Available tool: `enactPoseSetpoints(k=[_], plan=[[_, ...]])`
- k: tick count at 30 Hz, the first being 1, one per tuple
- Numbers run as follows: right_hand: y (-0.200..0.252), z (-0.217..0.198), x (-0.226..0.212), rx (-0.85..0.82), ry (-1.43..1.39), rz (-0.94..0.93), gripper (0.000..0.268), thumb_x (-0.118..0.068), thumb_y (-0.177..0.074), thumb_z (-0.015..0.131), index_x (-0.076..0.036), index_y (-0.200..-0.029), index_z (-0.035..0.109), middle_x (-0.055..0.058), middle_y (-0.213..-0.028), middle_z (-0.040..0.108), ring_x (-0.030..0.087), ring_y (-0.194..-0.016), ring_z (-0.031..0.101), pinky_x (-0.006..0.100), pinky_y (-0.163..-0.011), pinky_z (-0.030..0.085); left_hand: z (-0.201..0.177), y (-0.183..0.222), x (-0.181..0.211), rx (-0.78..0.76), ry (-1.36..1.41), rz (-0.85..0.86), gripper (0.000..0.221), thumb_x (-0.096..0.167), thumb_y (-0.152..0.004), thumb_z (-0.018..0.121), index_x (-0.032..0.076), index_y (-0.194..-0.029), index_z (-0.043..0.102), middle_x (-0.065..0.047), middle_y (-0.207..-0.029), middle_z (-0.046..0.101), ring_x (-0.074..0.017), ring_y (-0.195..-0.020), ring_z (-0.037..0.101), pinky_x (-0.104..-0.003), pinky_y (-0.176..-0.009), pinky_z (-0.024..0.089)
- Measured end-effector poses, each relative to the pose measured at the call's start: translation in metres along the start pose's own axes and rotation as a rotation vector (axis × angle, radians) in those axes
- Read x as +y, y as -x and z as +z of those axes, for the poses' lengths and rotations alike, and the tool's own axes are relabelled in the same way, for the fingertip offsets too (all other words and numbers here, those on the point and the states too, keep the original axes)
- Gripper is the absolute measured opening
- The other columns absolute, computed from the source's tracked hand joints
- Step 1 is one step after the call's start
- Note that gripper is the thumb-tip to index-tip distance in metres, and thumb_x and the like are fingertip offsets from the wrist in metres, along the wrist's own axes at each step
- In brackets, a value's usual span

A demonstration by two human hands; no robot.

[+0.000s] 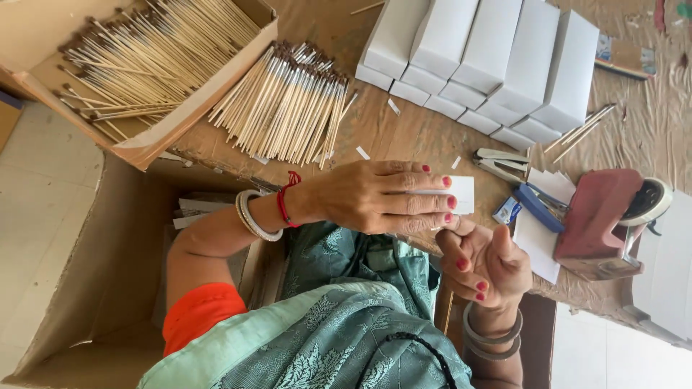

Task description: The person assembles cardboard boxes by hand, places paintbrushes inside them, and wraps the filled boxes in bubble wrap.

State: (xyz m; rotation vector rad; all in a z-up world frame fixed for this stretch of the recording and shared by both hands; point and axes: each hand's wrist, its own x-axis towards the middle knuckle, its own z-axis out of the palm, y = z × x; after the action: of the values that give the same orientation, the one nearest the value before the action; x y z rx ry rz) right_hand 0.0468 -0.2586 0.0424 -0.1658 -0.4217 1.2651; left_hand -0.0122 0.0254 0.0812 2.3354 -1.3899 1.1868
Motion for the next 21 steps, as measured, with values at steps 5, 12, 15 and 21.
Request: enactPoseSetpoints(k=[5,12,15,21], plan=[[-0.012,-0.027,0.048,0.191,0.182,-0.011,0.069,-0.048,-0.093,0.068,-0.002,-0.136,0.039,0.018,-0.127,0.06,0.028,-0.106,0.067,0.047,-0.09,0.06,0.001,-0.004,0.029,-0.02,0.207,0.046,0.024,0.034,-0.097,0.077,0.014,-0.088,0.069,-0.006,-0.145,0.061,-0.0302,-0.143,0.048,-0.049,-0.123,0.041],[-0.032,-0.027,0.045,0.48,0.398,-0.17,0.062,-0.025,-0.096,0.073,0.005,-0.143,0.046,0.025,-0.131,0.06,0.032,-0.117,0.066,0.042,-0.098,0.057,-0.033,-0.002,0.079,-0.014,0.318,-0.732,0.072,0.042,-0.088,0.078,0.007,-0.147,0.054,-0.016,-0.154,0.053,-0.0333,-0.149,0.047,-0.058,-0.12,0.049],[-0.059,-0.027,0.022,0.342,0.867,-0.244,0.068,-0.026,-0.102,0.069,-0.011,-0.157,0.033,0.017,-0.137,0.056,0.025,-0.114,0.061,0.033,-0.087,0.06,0.03,0.019,0.048,0.044,0.292,-0.884,0.107,0.038,-0.08,0.08,0.016,-0.166,0.019,-0.034,-0.17,0.021,-0.0378,-0.142,0.047,-0.036,-0.081,0.068],[-0.099,-0.02,-0.137,1.045,2.092,-0.698,0.023,-0.021,-0.113,0.063,-0.005,-0.119,0.078,0.011,-0.07,0.065,0.026,-0.051,0.042,0.039,-0.051,0.033,0.025,-0.01,-0.117,0.078,0.123,-1.327,0.1,0.038,-0.078,0.071,0.022,-0.163,0.023,-0.013,-0.158,0.043,-0.0248,-0.078,0.071,-0.039,-0.062,0.061]])
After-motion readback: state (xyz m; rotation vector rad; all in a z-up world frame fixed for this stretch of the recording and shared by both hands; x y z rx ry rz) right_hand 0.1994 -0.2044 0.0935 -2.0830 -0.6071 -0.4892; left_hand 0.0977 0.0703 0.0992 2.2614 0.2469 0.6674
